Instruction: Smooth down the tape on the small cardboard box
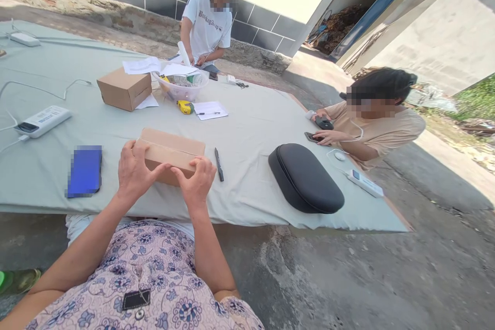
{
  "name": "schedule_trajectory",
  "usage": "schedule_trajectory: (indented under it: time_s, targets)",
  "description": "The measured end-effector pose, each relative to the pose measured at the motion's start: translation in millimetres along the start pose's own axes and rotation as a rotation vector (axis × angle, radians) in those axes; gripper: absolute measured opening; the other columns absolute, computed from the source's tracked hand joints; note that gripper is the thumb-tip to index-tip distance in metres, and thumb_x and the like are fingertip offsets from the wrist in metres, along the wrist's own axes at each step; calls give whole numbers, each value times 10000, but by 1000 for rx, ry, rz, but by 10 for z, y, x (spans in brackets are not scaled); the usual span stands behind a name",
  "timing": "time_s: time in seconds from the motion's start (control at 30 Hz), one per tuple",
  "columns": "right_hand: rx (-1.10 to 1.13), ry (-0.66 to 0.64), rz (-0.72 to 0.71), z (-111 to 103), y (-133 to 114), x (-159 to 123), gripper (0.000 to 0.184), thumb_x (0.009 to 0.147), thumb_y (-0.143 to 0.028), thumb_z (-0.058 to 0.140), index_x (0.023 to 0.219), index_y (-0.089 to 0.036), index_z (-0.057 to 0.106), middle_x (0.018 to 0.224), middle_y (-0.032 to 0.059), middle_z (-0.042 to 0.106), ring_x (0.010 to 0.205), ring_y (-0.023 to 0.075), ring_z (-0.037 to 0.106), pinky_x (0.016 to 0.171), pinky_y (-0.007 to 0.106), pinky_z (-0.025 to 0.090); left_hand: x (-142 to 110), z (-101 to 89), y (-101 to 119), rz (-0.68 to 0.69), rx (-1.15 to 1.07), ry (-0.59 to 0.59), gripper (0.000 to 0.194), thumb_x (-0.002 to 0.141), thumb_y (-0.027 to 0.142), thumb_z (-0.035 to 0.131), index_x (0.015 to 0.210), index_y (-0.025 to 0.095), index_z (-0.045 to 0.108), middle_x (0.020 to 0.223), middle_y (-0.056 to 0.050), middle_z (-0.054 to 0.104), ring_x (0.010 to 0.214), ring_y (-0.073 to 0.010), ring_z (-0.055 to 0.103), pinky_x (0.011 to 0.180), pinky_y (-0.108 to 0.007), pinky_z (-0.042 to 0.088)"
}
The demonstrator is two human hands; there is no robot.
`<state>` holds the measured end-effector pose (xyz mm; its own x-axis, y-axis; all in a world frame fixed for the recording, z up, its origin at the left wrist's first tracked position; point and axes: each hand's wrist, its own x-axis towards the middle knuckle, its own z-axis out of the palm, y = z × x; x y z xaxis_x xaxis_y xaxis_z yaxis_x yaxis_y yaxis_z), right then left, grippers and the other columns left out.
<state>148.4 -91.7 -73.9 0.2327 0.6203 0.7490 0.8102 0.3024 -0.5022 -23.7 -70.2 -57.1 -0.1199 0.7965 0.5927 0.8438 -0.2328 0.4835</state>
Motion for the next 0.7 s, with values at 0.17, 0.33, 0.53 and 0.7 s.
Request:
schedule_trajectory:
  time_s: [0.17, 0.33, 0.53, 0.7]
  targets:
    - [88, -6, -19, -24, 59, -13, 350, 892, -570, 671, 943, -244, 552, 1031, 59, 673, 1055, 244, 619, 953, 412, 432, 9, 13, -16, 120, 26, 7, 738, 771, 785, 638, 1181, 173, 588, 1543, -256, 459, 1501, -463, 337, 1164, -607, 339]
    - [199, -60, 13, -89, 175, -21, 235, 978, -468, 573, 964, -242, 638, 1119, 67, 707, 1085, 225, 634, 972, 405, 451, 7, 42, -40, 139, 27, -1, 730, 828, 788, 553, 1219, 173, 597, 1478, -225, 557, 1457, -469, 400, 1180, -616, 291]
    - [358, -96, 50, -133, 304, -33, 281, 1022, -373, 467, 993, -243, 714, 1161, 64, 731, 1133, 210, 655, 1013, 416, 468, 1, 19, -21, 123, 23, -42, 760, 828, 784, 557, 1287, 180, 602, 1500, -217, 538, 1464, -485, 375, 1195, -668, 231]
    - [448, -132, 113, -125, 347, -21, 287, 1004, -353, 483, 982, -229, 741, 1160, 73, 731, 1140, 212, 657, 1044, 427, 467, -53, -13, 61, 153, 41, -33, 604, 905, 664, 558, 1327, 241, 641, 1570, -181, 480, 1550, -498, 207, 1193, -759, 78]
